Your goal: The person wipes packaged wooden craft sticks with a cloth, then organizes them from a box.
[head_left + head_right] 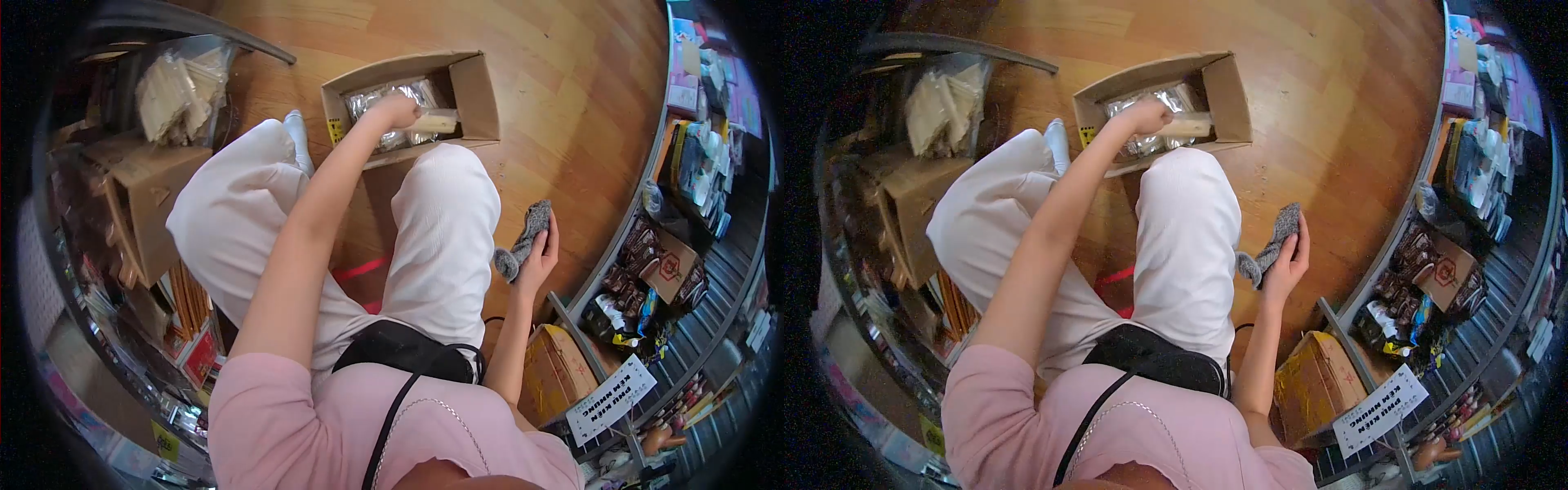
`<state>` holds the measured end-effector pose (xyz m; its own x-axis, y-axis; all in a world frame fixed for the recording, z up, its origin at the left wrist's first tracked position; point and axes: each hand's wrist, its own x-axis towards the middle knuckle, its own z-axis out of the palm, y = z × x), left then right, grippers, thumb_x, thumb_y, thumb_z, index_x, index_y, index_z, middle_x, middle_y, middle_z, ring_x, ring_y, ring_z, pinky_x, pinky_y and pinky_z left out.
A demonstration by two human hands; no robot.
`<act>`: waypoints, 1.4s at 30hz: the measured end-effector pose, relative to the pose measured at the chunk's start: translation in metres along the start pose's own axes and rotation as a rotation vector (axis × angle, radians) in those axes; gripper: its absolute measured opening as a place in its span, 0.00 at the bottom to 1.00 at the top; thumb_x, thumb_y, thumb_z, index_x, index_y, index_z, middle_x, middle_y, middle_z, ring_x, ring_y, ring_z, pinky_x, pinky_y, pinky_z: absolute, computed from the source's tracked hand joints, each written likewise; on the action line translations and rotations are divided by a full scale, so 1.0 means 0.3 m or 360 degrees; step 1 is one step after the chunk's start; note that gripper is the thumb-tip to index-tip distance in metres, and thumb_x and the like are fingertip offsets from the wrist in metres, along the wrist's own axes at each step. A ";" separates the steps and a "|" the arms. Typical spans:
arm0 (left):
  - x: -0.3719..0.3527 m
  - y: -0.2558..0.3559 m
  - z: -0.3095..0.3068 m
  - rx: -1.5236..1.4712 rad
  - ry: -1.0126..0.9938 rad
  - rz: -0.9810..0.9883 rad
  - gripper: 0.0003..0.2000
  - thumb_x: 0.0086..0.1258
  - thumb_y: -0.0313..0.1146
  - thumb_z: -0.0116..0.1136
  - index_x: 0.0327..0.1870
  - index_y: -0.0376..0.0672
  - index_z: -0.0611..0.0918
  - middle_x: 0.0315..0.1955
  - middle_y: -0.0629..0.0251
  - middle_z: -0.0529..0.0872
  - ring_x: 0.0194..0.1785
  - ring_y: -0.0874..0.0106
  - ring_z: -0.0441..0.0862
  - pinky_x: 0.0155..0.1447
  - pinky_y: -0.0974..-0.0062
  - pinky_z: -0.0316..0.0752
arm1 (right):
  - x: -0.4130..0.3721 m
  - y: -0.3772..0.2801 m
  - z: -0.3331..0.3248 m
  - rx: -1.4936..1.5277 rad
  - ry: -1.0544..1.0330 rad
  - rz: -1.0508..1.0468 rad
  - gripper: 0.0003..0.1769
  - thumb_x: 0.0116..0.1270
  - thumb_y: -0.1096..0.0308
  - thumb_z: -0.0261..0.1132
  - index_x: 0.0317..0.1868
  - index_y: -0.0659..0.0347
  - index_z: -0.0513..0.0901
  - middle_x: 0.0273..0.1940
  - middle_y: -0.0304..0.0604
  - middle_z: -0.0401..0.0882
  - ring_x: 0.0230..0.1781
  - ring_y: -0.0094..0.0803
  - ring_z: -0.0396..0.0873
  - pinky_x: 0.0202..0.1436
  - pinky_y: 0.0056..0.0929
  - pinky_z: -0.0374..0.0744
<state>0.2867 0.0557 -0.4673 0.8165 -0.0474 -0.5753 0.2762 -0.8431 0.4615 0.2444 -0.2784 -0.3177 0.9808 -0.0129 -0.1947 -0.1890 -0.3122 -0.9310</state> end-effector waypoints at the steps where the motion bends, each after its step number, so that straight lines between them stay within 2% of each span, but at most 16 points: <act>1: -0.053 -0.006 -0.013 -0.0119 -0.0043 -0.0025 0.16 0.66 0.41 0.49 0.45 0.40 0.81 0.43 0.51 0.83 0.48 0.57 0.80 0.54 0.65 0.72 | -0.011 -0.019 -0.007 0.0047 0.0012 -0.0028 0.18 0.72 0.71 0.47 0.59 0.69 0.70 0.58 0.47 0.72 0.57 0.32 0.70 0.62 0.28 0.65; 2: -0.103 -0.015 -0.031 -0.0095 -0.0008 -0.0024 0.16 0.66 0.41 0.49 0.45 0.40 0.81 0.43 0.51 0.83 0.48 0.57 0.80 0.54 0.65 0.72 | -0.020 -0.033 -0.014 0.0077 0.0014 -0.0059 0.18 0.72 0.71 0.47 0.59 0.69 0.70 0.58 0.47 0.72 0.57 0.32 0.70 0.62 0.28 0.65; 4: -0.206 -0.035 -0.057 -0.0713 0.0086 -0.0151 0.18 0.66 0.42 0.50 0.46 0.36 0.80 0.42 0.54 0.84 0.46 0.64 0.80 0.52 0.69 0.71 | -0.037 -0.057 -0.039 0.0206 0.0017 -0.0133 0.18 0.72 0.71 0.47 0.59 0.70 0.70 0.58 0.47 0.72 0.57 0.31 0.70 0.62 0.28 0.65; 5: -0.259 -0.046 -0.066 -0.0988 0.0216 -0.0023 0.20 0.68 0.44 0.52 0.47 0.33 0.80 0.40 0.61 0.84 0.44 0.73 0.78 0.51 0.74 0.71 | -0.047 -0.073 -0.050 0.0233 0.0019 -0.0166 0.18 0.72 0.71 0.47 0.59 0.70 0.70 0.58 0.47 0.72 0.57 0.31 0.70 0.62 0.28 0.65; 6: -0.312 -0.018 -0.091 -0.0967 0.0255 -0.0008 0.20 0.68 0.44 0.52 0.47 0.33 0.80 0.40 0.61 0.84 0.44 0.73 0.78 0.51 0.74 0.71 | -0.055 -0.092 -0.059 0.0244 0.0010 -0.0229 0.18 0.72 0.71 0.47 0.59 0.70 0.70 0.58 0.47 0.72 0.57 0.31 0.70 0.62 0.28 0.66; 9: -0.523 0.119 -0.168 -0.1958 0.0933 0.0221 0.15 0.69 0.41 0.55 0.46 0.38 0.79 0.37 0.70 0.81 0.39 0.79 0.79 0.41 0.80 0.75 | -0.093 -0.148 -0.079 0.0338 0.0010 -0.0365 0.18 0.71 0.72 0.47 0.58 0.70 0.70 0.57 0.47 0.72 0.57 0.32 0.70 0.61 0.28 0.66; 10: -0.589 0.180 -0.186 -0.1942 0.0963 0.0252 0.15 0.69 0.41 0.55 0.46 0.38 0.79 0.37 0.70 0.81 0.39 0.79 0.79 0.41 0.80 0.75 | -0.113 -0.168 -0.085 0.0393 0.0018 -0.0400 0.18 0.71 0.72 0.47 0.58 0.70 0.71 0.57 0.47 0.72 0.57 0.32 0.70 0.61 0.28 0.66; 12: -0.697 0.273 -0.205 -0.2751 0.1507 0.0470 0.10 0.67 0.38 0.58 0.41 0.42 0.80 0.36 0.70 0.81 0.39 0.79 0.79 0.42 0.77 0.76 | -0.161 -0.218 -0.098 0.0389 -0.0008 -0.0479 0.18 0.72 0.72 0.48 0.59 0.69 0.70 0.58 0.46 0.72 0.57 0.31 0.71 0.61 0.28 0.67; 13: -0.762 0.274 -0.210 -0.2811 0.1372 0.0575 0.07 0.65 0.36 0.60 0.38 0.44 0.79 0.35 0.71 0.81 0.39 0.78 0.79 0.43 0.75 0.77 | -0.187 -0.241 -0.108 0.0357 -0.0033 -0.0515 0.19 0.72 0.72 0.48 0.60 0.68 0.69 0.58 0.45 0.71 0.56 0.30 0.71 0.60 0.27 0.68; 18: -1.075 0.491 -0.211 -0.2673 0.1423 0.0566 0.10 0.62 0.37 0.64 0.35 0.42 0.78 0.34 0.68 0.83 0.37 0.78 0.80 0.43 0.74 0.78 | -0.287 -0.275 -0.122 0.0387 -0.0049 -0.0669 0.18 0.71 0.73 0.48 0.58 0.70 0.71 0.56 0.47 0.73 0.56 0.32 0.71 0.61 0.28 0.67; 20: -1.172 0.489 -0.222 -0.2843 0.1552 0.0738 0.11 0.61 0.36 0.64 0.38 0.40 0.79 0.33 0.67 0.84 0.35 0.78 0.81 0.43 0.75 0.78 | -0.324 -0.299 -0.118 0.0389 -0.0058 -0.0702 0.18 0.71 0.73 0.48 0.58 0.69 0.71 0.56 0.47 0.73 0.56 0.32 0.71 0.61 0.28 0.67; 21: -1.206 0.501 -0.207 -0.2787 0.1526 0.0573 0.14 0.61 0.36 0.64 0.43 0.37 0.79 0.33 0.66 0.84 0.34 0.78 0.82 0.44 0.78 0.77 | -0.348 -0.314 -0.120 0.0395 -0.0075 -0.0707 0.18 0.71 0.73 0.48 0.58 0.69 0.71 0.56 0.47 0.73 0.56 0.31 0.71 0.61 0.28 0.67; 24: -1.298 0.536 -0.179 -0.2465 0.1311 0.0599 0.15 0.63 0.32 0.62 0.48 0.38 0.77 0.37 0.67 0.83 0.40 0.78 0.80 0.43 0.79 0.76 | -0.399 -0.351 -0.126 0.0412 -0.0120 -0.0689 0.18 0.71 0.73 0.47 0.58 0.69 0.71 0.56 0.47 0.73 0.56 0.31 0.71 0.60 0.27 0.67; 28: -1.390 0.573 -0.168 -0.2290 0.1274 0.0479 0.16 0.62 0.31 0.63 0.49 0.36 0.77 0.38 0.65 0.83 0.40 0.78 0.81 0.44 0.80 0.76 | -0.421 -0.356 -0.129 0.0370 -0.0134 -0.0736 0.18 0.71 0.73 0.47 0.58 0.69 0.71 0.56 0.46 0.74 0.55 0.30 0.72 0.60 0.26 0.67; 30: -1.439 0.601 -0.198 -0.2320 0.1488 0.0707 0.15 0.61 0.29 0.64 0.47 0.34 0.78 0.38 0.64 0.84 0.39 0.78 0.81 0.44 0.81 0.76 | -0.423 -0.372 -0.133 0.0388 -0.0141 -0.0746 0.18 0.71 0.73 0.48 0.58 0.68 0.71 0.56 0.46 0.74 0.55 0.30 0.72 0.59 0.26 0.68; 42: -1.393 0.549 -0.193 -0.2452 0.1162 0.0591 0.10 0.58 0.27 0.65 0.39 0.34 0.81 0.33 0.64 0.85 0.34 0.80 0.81 0.42 0.82 0.75 | -0.392 -0.409 -0.077 0.0754 -0.0320 -0.0469 0.19 0.71 0.71 0.49 0.61 0.68 0.69 0.55 0.47 0.74 0.52 0.32 0.75 0.56 0.28 0.74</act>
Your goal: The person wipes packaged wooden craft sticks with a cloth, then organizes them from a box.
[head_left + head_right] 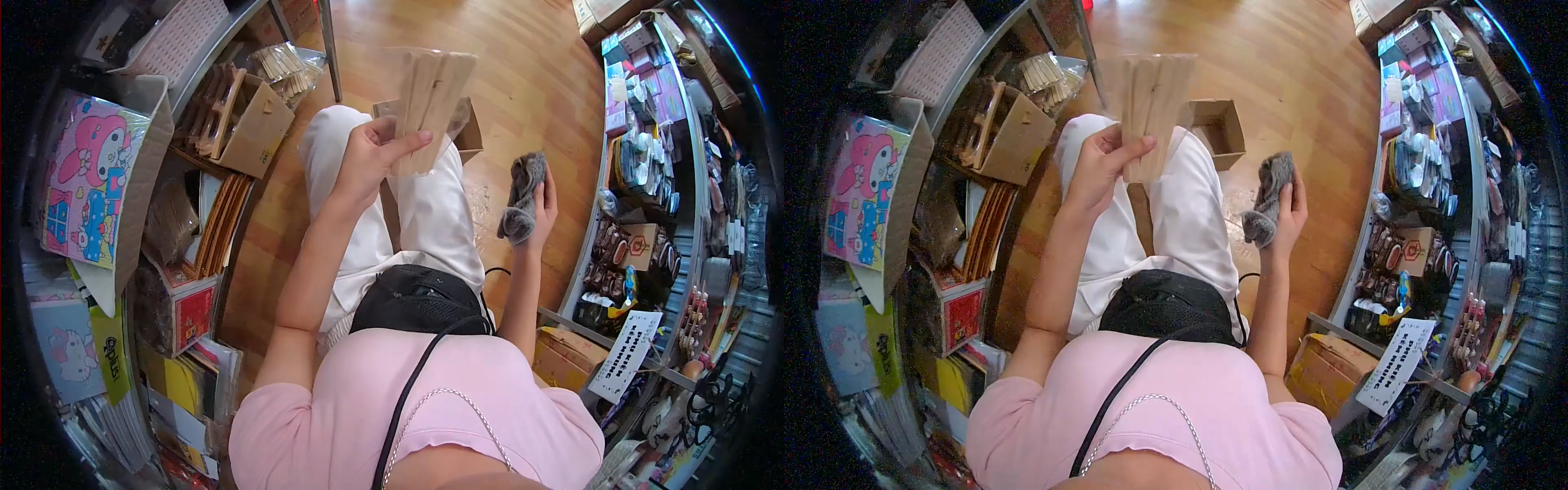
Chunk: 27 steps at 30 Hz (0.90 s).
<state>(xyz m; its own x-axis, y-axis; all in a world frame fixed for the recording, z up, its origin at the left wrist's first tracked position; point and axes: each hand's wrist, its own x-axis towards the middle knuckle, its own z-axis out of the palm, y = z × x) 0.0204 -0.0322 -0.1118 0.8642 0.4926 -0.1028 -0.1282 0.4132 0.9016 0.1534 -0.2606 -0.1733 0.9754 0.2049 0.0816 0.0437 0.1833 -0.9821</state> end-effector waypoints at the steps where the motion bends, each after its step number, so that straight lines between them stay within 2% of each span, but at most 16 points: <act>1: -0.001 -0.008 0.002 -0.0001 0.0000 -0.0020 0.10 0.58 0.27 0.65 0.39 0.34 0.81 0.33 0.64 0.85 0.34 0.80 0.81 0.42 0.82 0.75 | 0.003 -0.017 0.027 0.0163 -0.0033 0.0102 0.19 0.71 0.71 0.49 0.61 0.68 0.68 0.55 0.48 0.74 0.52 0.33 0.76 0.55 0.29 0.74; 4: -0.026 0.004 0.029 -0.0084 -0.0050 -0.0184 0.12 0.57 0.28 0.66 0.41 0.34 0.81 0.34 0.64 0.85 0.36 0.80 0.81 0.45 0.82 0.74 | 0.031 -0.022 0.086 0.0372 -0.0097 0.0252 0.21 0.71 0.68 0.51 0.61 0.70 0.68 0.54 0.49 0.74 0.50 0.33 0.76 0.55 0.28 0.74; 7: -0.062 0.072 0.077 -0.0075 -0.0131 -0.0059 0.15 0.57 0.29 0.67 0.43 0.33 0.80 0.35 0.64 0.84 0.38 0.79 0.80 0.47 0.81 0.73 | 0.043 -0.021 0.133 0.0482 -0.0198 0.0327 0.21 0.71 0.67 0.51 0.60 0.69 0.68 0.54 0.48 0.75 0.50 0.33 0.77 0.55 0.29 0.75; 9: -0.073 0.085 0.088 0.0103 -0.0196 0.0016 0.17 0.56 0.31 0.68 0.44 0.33 0.80 0.36 0.64 0.84 0.40 0.78 0.80 0.48 0.81 0.73 | 0.023 -0.033 0.157 0.0540 -0.0273 0.0396 0.20 0.71 0.69 0.50 0.60 0.69 0.70 0.54 0.47 0.74 0.52 0.34 0.75 0.57 0.31 0.74; 14: -0.070 0.080 0.076 0.0246 -0.0152 -0.0023 0.19 0.55 0.33 0.69 0.45 0.32 0.80 0.36 0.64 0.84 0.40 0.78 0.80 0.46 0.81 0.74 | 0.008 0.007 0.157 0.0585 -0.0223 0.0478 0.20 0.71 0.69 0.50 0.60 0.68 0.70 0.56 0.48 0.73 0.55 0.35 0.74 0.58 0.30 0.73; 17: -0.058 0.071 0.065 0.0362 -0.0130 -0.0061 0.19 0.56 0.32 0.69 0.45 0.31 0.79 0.36 0.63 0.84 0.39 0.77 0.80 0.46 0.79 0.74 | 0.025 0.009 0.157 0.0525 -0.0291 0.0503 0.22 0.73 0.68 0.45 0.63 0.68 0.64 0.58 0.50 0.71 0.57 0.37 0.73 0.61 0.34 0.72; 20: -0.040 0.043 0.053 0.0385 -0.0167 -0.0181 0.18 0.56 0.30 0.68 0.45 0.30 0.78 0.35 0.62 0.84 0.39 0.77 0.81 0.46 0.79 0.74 | 0.010 -0.009 0.174 0.0458 -0.0428 0.0564 0.23 0.73 0.64 0.44 0.64 0.67 0.62 0.59 0.50 0.70 0.58 0.37 0.71 0.62 0.34 0.70; 22: -0.010 0.016 0.038 0.0416 -0.0224 -0.0277 0.18 0.56 0.30 0.68 0.45 0.30 0.78 0.35 0.61 0.84 0.38 0.77 0.81 0.45 0.80 0.74 | 0.003 0.000 0.176 0.0472 -0.0610 0.0754 0.27 0.72 0.57 0.47 0.64 0.67 0.61 0.59 0.50 0.69 0.60 0.38 0.69 0.63 0.34 0.69; 23: 0.004 -0.002 0.030 0.0646 -0.0289 -0.0264 0.19 0.56 0.31 0.68 0.45 0.31 0.78 0.34 0.60 0.84 0.38 0.77 0.81 0.44 0.80 0.74 | -0.001 0.005 0.173 0.0472 -0.0599 0.0762 0.27 0.72 0.57 0.47 0.64 0.67 0.61 0.59 0.50 0.69 0.60 0.38 0.69 0.63 0.34 0.69; 24: 0.010 -0.008 0.028 0.0875 -0.0356 -0.0247 0.19 0.56 0.32 0.69 0.46 0.32 0.78 0.34 0.59 0.84 0.38 0.76 0.81 0.43 0.81 0.74 | -0.003 0.009 0.169 0.0183 -0.0643 0.0678 0.26 0.71 0.55 0.50 0.59 0.68 0.66 0.53 0.48 0.72 0.54 0.35 0.72 0.58 0.31 0.71; 26: 0.010 -0.002 0.023 0.0840 -0.0395 -0.0236 0.21 0.57 0.33 0.68 0.49 0.34 0.76 0.33 0.59 0.84 0.38 0.76 0.81 0.43 0.82 0.73 | -0.010 0.015 0.163 -0.0391 -0.0724 0.0500 0.28 0.67 0.49 0.57 0.49 0.71 0.76 0.41 0.43 0.79 0.41 0.28 0.76 0.47 0.26 0.75; 27: 0.011 0.002 0.022 0.0803 -0.0426 -0.0214 0.23 0.57 0.34 0.68 0.52 0.36 0.74 0.33 0.59 0.84 0.38 0.76 0.81 0.42 0.82 0.72 | -0.038 -0.084 0.220 -0.0253 -0.0608 0.0708 0.26 0.65 0.51 0.60 0.45 0.72 0.76 0.39 0.44 0.79 0.38 0.26 0.76 0.43 0.25 0.75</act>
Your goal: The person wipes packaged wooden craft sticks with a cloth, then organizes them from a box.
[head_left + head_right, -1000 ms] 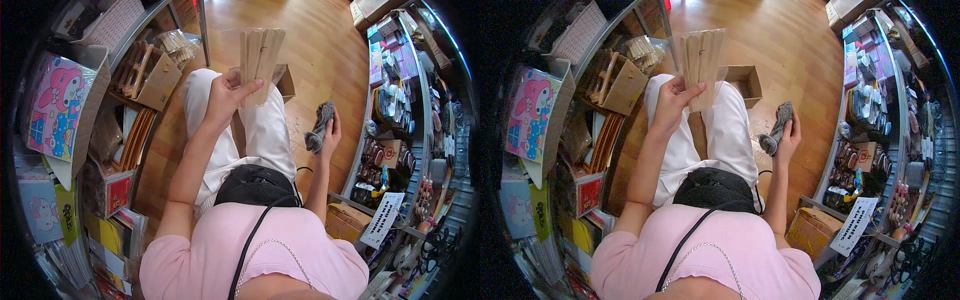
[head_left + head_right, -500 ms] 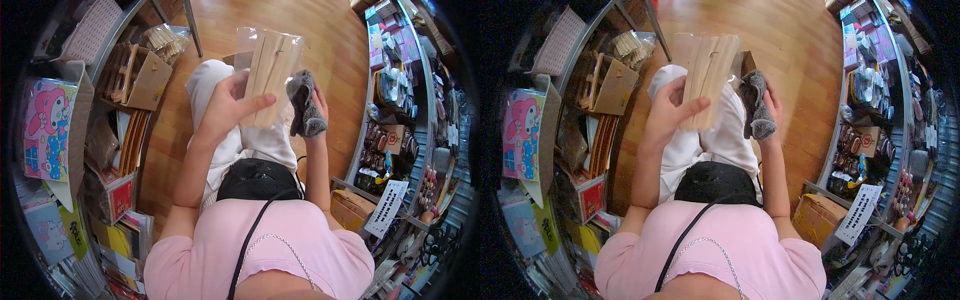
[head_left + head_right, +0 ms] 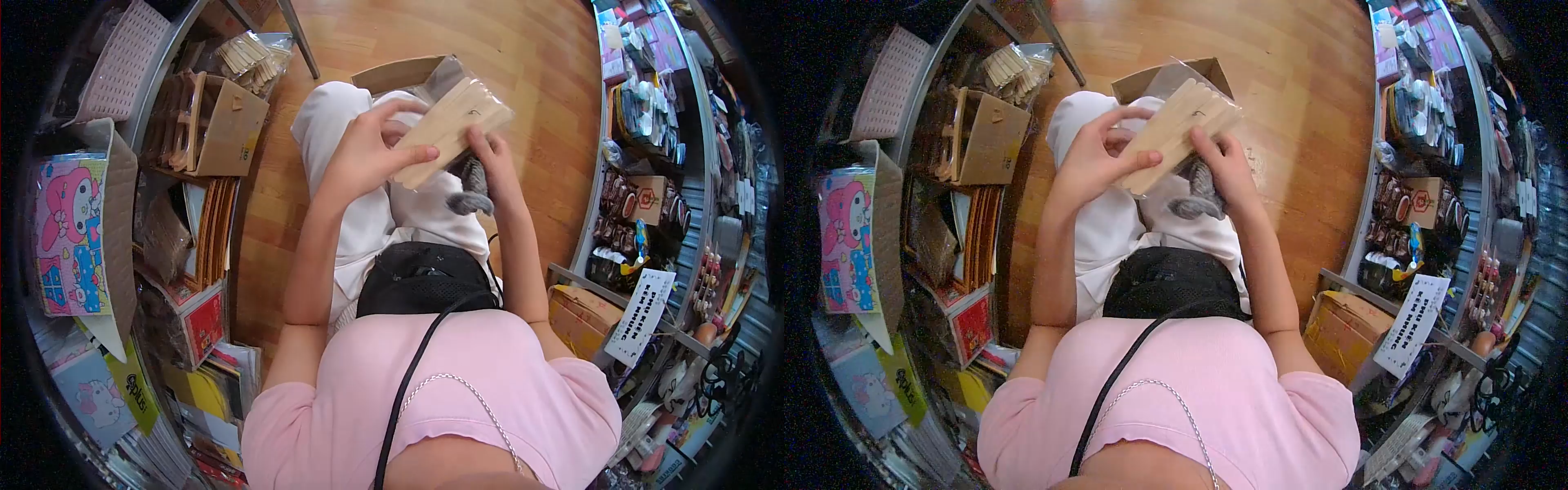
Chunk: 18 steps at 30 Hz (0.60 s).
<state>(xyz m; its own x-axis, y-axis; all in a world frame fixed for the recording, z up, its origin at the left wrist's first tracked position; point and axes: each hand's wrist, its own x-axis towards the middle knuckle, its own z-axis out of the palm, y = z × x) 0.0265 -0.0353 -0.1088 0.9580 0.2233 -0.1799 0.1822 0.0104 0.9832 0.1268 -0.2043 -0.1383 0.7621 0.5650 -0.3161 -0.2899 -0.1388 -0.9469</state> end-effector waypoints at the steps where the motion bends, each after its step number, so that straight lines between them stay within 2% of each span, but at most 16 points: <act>1: 0.001 -0.005 -0.001 -0.0001 -0.0004 -0.0005 0.23 0.57 0.34 0.68 0.52 0.36 0.74 0.33 0.59 0.84 0.38 0.76 0.81 0.42 0.82 0.72 | -0.003 -0.010 0.008 0.0002 0.0004 0.0005 0.26 0.65 0.51 0.60 0.45 0.72 0.76 0.39 0.44 0.79 0.38 0.26 0.76 0.43 0.25 0.75; 3: 0.006 -0.025 -0.003 -0.0295 0.0176 -0.0010 0.27 0.59 0.35 0.66 0.58 0.40 0.69 0.35 0.59 0.84 0.40 0.76 0.81 0.45 0.82 0.73 | -0.007 -0.016 0.017 0.0225 0.0018 -0.0006 0.25 0.65 0.54 0.61 0.46 0.72 0.76 0.40 0.45 0.79 0.40 0.25 0.76 0.44 0.24 0.75; 4: 0.013 -0.050 -0.002 -0.0560 0.0189 0.0061 0.29 0.57 0.34 0.68 0.57 0.38 0.68 0.40 0.57 0.82 0.40 0.74 0.81 0.44 0.80 0.74 | -0.009 -0.018 0.027 0.0397 0.0079 -0.0026 0.25 0.66 0.54 0.60 0.50 0.71 0.73 0.42 0.45 0.78 0.41 0.26 0.77 0.46 0.25 0.76; 5: 0.015 -0.084 0.011 -0.0557 0.0187 0.0059 0.29 0.57 0.34 0.68 0.57 0.38 0.68 0.40 0.57 0.82 0.40 0.74 0.81 0.44 0.80 0.74 | -0.008 -0.018 0.035 0.0401 0.0081 -0.0026 0.25 0.66 0.54 0.60 0.50 0.71 0.73 0.42 0.45 0.78 0.41 0.26 0.77 0.46 0.25 0.76; 7: 0.021 -0.125 0.049 -0.1046 0.0223 0.0435 0.26 0.59 0.32 0.67 0.56 0.36 0.70 0.42 0.58 0.81 0.44 0.74 0.80 0.46 0.79 0.75 | -0.002 -0.018 0.051 0.0676 0.0326 -0.0081 0.26 0.67 0.53 0.59 0.52 0.70 0.71 0.44 0.45 0.77 0.43 0.27 0.77 0.48 0.26 0.76; 8: 0.023 -0.143 0.066 -0.1044 0.0220 0.0433 0.26 0.59 0.32 0.67 0.56 0.36 0.70 0.42 0.58 0.81 0.44 0.74 0.80 0.46 0.79 0.75 | 0.000 -0.006 0.056 0.0721 0.0313 -0.0112 0.27 0.67 0.51 0.58 0.51 0.70 0.71 0.46 0.46 0.76 0.44 0.28 0.77 0.49 0.27 0.76; 10: 0.013 -0.148 0.099 -0.1080 0.0393 0.0114 0.22 0.60 0.31 0.65 0.53 0.33 0.71 0.43 0.60 0.81 0.46 0.74 0.79 0.50 0.79 0.74 | -0.007 0.003 0.077 0.0738 0.0327 -0.0120 0.27 0.67 0.51 0.58 0.51 0.70 0.71 0.46 0.46 0.76 0.45 0.28 0.76 0.49 0.27 0.76; 13: 0.016 -0.142 0.077 -0.0922 0.0385 -0.0026 0.19 0.61 0.28 0.64 0.51 0.32 0.73 0.43 0.61 0.81 0.48 0.74 0.77 0.53 0.77 0.73 | 0.002 0.030 0.068 0.0681 0.0368 -0.0114 0.28 0.66 0.50 0.59 0.51 0.71 0.71 0.45 0.47 0.76 0.45 0.29 0.76 0.49 0.27 0.76; 15: 0.016 -0.141 0.065 -0.0802 0.0351 -0.0030 0.19 0.60 0.28 0.64 0.50 0.32 0.74 0.43 0.60 0.81 0.48 0.74 0.77 0.53 0.76 0.74 | 0.017 0.048 0.041 0.0531 0.0285 -0.0220 0.28 0.65 0.51 0.60 0.50 0.71 0.72 0.45 0.47 0.77 0.44 0.29 0.76 0.49 0.28 0.76; 17: 0.015 -0.145 0.065 -0.0679 0.0319 -0.0038 0.19 0.60 0.28 0.65 0.50 0.32 0.74 0.44 0.60 0.81 0.48 0.74 0.77 0.53 0.76 0.74 | 0.017 0.046 0.019 0.0489 0.0261 -0.0170 0.28 0.65 0.51 0.61 0.49 0.71 0.73 0.44 0.47 0.77 0.43 0.29 0.77 0.48 0.27 0.76; 18: 0.017 -0.151 0.071 -0.0657 0.0351 0.0061 0.18 0.61 0.30 0.64 0.50 0.32 0.75 0.43 0.60 0.81 0.46 0.74 0.78 0.51 0.75 0.75 | 0.018 0.044 0.012 0.0444 0.0237 -0.0124 0.28 0.64 0.51 0.62 0.48 0.71 0.74 0.43 0.47 0.78 0.42 0.28 0.77 0.47 0.27 0.76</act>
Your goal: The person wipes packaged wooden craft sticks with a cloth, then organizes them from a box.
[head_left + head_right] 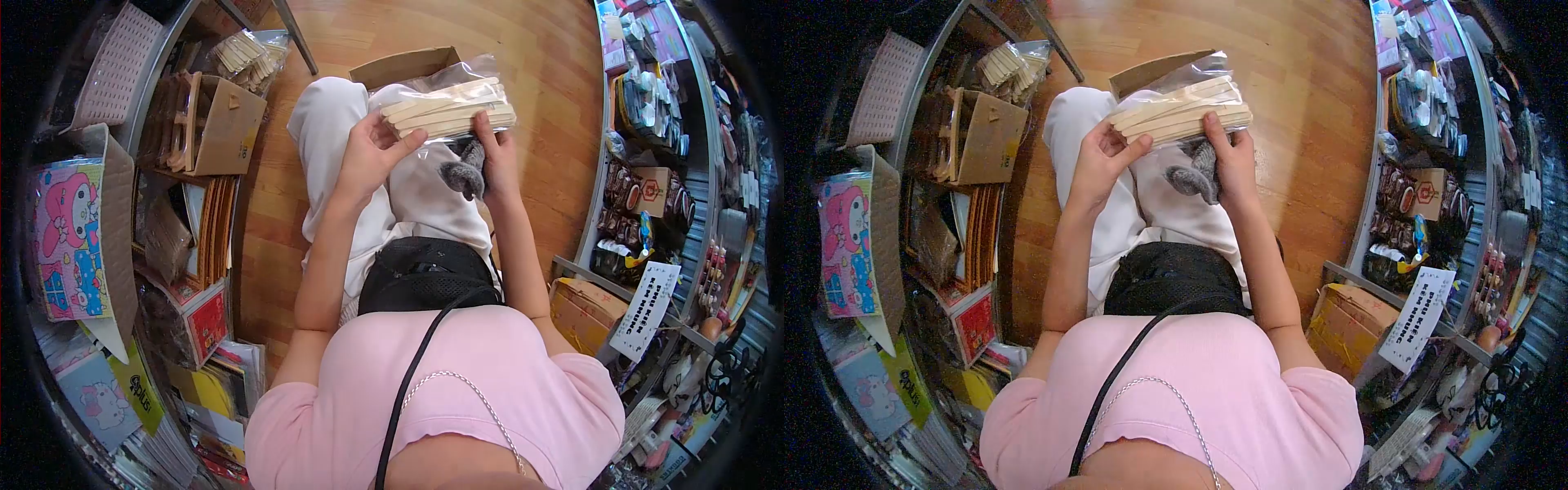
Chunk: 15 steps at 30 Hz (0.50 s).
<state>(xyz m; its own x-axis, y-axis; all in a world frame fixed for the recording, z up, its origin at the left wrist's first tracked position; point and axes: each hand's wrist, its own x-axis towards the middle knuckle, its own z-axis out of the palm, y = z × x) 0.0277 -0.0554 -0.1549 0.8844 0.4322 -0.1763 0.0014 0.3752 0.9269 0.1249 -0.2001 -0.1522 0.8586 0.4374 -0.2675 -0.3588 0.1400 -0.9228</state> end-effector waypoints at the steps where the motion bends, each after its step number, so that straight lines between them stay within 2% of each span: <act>1: 0.002 -0.010 0.004 0.0010 0.0008 0.0104 0.18 0.62 0.32 0.63 0.49 0.32 0.75 0.43 0.59 0.81 0.45 0.73 0.79 0.50 0.75 0.76 | 0.010 0.014 -0.009 0.0001 0.0005 -0.0001 0.28 0.64 0.51 0.62 0.48 0.71 0.74 0.43 0.47 0.78 0.42 0.28 0.77 0.47 0.27 0.76; 2: 0.008 -0.024 0.009 0.0009 0.0003 0.0100 0.18 0.62 0.32 0.63 0.49 0.32 0.75 0.43 0.59 0.81 0.45 0.73 0.79 0.50 0.75 0.76 | 0.023 0.041 -0.023 -0.0068 -0.0020 -0.0003 0.28 0.63 0.51 0.63 0.48 0.71 0.74 0.43 0.47 0.78 0.42 0.28 0.76 0.46 0.27 0.75; 4: 0.030 -0.056 0.011 -0.0570 0.0116 -0.0136 0.17 0.65 0.36 0.60 0.49 0.33 0.75 0.43 0.59 0.81 0.44 0.72 0.79 0.48 0.75 0.75 | 0.030 0.058 -0.035 -0.0241 -0.0087 0.0105 0.32 0.61 0.48 0.64 0.50 0.72 0.74 0.42 0.48 0.78 0.43 0.30 0.75 0.47 0.27 0.74; 5: 0.040 -0.066 0.007 -0.0571 0.0113 -0.0137 0.17 0.65 0.36 0.60 0.49 0.33 0.75 0.43 0.59 0.81 0.44 0.72 0.79 0.48 0.75 0.75 | 0.044 0.068 -0.055 -0.0242 -0.0084 0.0104 0.32 0.61 0.48 0.64 0.50 0.72 0.74 0.42 0.48 0.78 0.43 0.30 0.75 0.47 0.27 0.74; 7: 0.063 -0.087 -0.008 -0.0771 0.0181 -0.0055 0.15 0.67 0.37 0.56 0.47 0.35 0.76 0.41 0.59 0.80 0.44 0.71 0.79 0.47 0.74 0.74 | 0.093 0.097 -0.135 -0.0748 0.0061 -0.0210 0.33 0.62 0.47 0.62 0.52 0.71 0.73 0.43 0.48 0.78 0.45 0.33 0.75 0.51 0.30 0.72; 8: 0.076 -0.120 -0.031 -0.0771 0.0177 -0.0055 0.15 0.67 0.37 0.56 0.47 0.35 0.76 0.41 0.59 0.80 0.44 0.71 0.79 0.47 0.74 0.74 | 0.108 0.100 -0.182 -0.0707 0.0279 -0.0268 0.33 0.62 0.46 0.62 0.53 0.69 0.74 0.45 0.49 0.77 0.46 0.34 0.74 0.53 0.31 0.71; 9: 0.088 -0.169 -0.064 -0.0665 0.0224 -0.0043 0.14 0.67 0.36 0.55 0.46 0.35 0.76 0.41 0.59 0.80 0.44 0.71 0.79 0.46 0.73 0.75 | 0.088 0.045 -0.187 -0.0770 0.0462 -0.0427 0.29 0.65 0.50 0.60 0.53 0.68 0.74 0.47 0.49 0.77 0.48 0.34 0.74 0.54 0.31 0.71; 11: 0.090 -0.216 -0.075 -0.0563 0.0269 -0.0035 0.13 0.67 0.36 0.54 0.45 0.36 0.76 0.41 0.59 0.80 0.44 0.71 0.79 0.45 0.72 0.75 | 0.051 -0.016 -0.151 -0.0743 0.0666 -0.0880 0.24 0.67 0.55 0.59 0.53 0.68 0.75 0.48 0.51 0.77 0.49 0.35 0.75 0.55 0.31 0.71; 13: 0.071 -0.256 -0.032 -0.0762 0.0247 -0.0246 0.11 0.67 0.34 0.55 0.44 0.37 0.77 0.41 0.59 0.80 0.44 0.72 0.79 0.46 0.73 0.75 | 0.023 -0.021 -0.086 -0.0946 0.0531 -0.1029 0.17 0.68 0.64 0.57 0.51 0.69 0.76 0.46 0.46 0.79 0.46 0.30 0.76 0.52 0.28 0.73; 14: 0.075 -0.303 -0.036 -0.0717 0.0181 -0.0236 0.16 0.70 0.42 0.50 0.48 0.37 0.75 0.43 0.61 0.80 0.45 0.72 0.79 0.48 0.73 0.75 | 0.008 0.004 -0.040 -0.1022 0.0295 -0.0982 0.16 0.68 0.68 0.56 0.53 0.66 0.76 0.48 0.48 0.79 0.50 0.33 0.75 0.54 0.29 0.72; 15: 0.078 -0.300 -0.029 -0.0717 0.0173 -0.0240 0.16 0.70 0.42 0.50 0.48 0.37 0.75 0.43 0.61 0.80 0.45 0.72 0.79 0.48 0.73 0.75 | -0.006 0.028 0.019 -0.1193 0.0009 -0.1111 0.17 0.63 0.71 0.58 0.53 0.61 0.76 0.51 0.50 0.77 0.54 0.42 0.74 0.59 0.35 0.70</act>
<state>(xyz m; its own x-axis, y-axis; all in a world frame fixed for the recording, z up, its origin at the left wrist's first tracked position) 0.0442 -0.0718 -0.2453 0.8358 0.4201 -0.3534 -0.0979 0.7475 0.6570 0.1183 -0.1947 -0.1579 0.7905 0.4668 0.3965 0.5414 -0.2301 -0.8086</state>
